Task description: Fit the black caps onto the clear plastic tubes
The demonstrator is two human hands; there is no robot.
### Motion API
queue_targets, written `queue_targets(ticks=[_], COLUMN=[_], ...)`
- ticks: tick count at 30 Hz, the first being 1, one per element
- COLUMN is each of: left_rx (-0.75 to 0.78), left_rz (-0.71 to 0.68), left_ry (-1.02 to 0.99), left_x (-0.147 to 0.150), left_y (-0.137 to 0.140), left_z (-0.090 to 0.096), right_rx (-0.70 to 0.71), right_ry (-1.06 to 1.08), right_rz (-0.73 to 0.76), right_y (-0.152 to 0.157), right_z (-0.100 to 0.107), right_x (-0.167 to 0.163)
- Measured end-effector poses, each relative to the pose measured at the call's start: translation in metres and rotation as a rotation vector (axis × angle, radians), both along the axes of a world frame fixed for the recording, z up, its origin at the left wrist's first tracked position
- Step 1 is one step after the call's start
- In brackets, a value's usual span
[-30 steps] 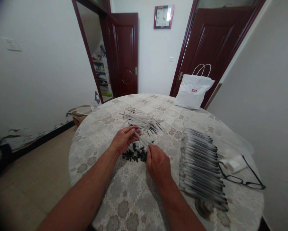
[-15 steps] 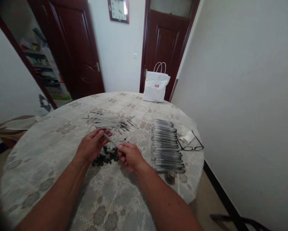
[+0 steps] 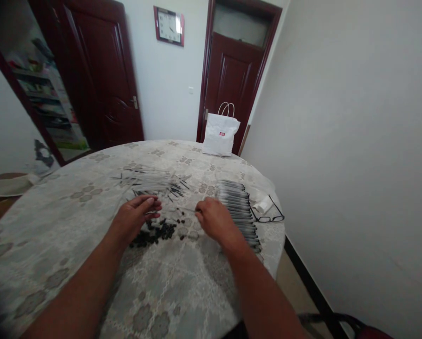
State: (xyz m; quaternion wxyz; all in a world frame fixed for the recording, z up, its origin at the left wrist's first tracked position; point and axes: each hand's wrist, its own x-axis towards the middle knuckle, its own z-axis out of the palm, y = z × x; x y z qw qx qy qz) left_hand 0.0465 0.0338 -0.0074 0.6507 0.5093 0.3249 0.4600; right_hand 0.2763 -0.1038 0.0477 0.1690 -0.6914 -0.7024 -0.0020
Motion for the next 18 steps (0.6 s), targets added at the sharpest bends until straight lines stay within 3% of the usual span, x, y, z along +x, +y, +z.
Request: queue_targets(ticks=[3, 8, 13, 18], left_rx=[-0.027, -0.076, -0.073, -0.059], left_rz=[0.142, 0.255, 0.25, 0.256], left_ry=[-0.061, -0.107, -0.09, -0.066], left_x=[-0.004, -0.008, -0.008, -0.009], left_y=[0.009, 0.016, 0.015, 0.014], left_z=[-0.002, -0.003, -0.003, -0.003], right_rx=[0.087, 0.004, -0.072, -0.084], right_ry=[-0.137, -0.29, -0.341, -0.349], right_rz=[-0.19, -0.341, -0.378, -0.406], right_y=[0.002, 0.012, 0.024, 0.039], right_z=[0.003, -0.013, -0.033, -0.039], right_x=[0.055, 0.122, 0.141, 0.144])
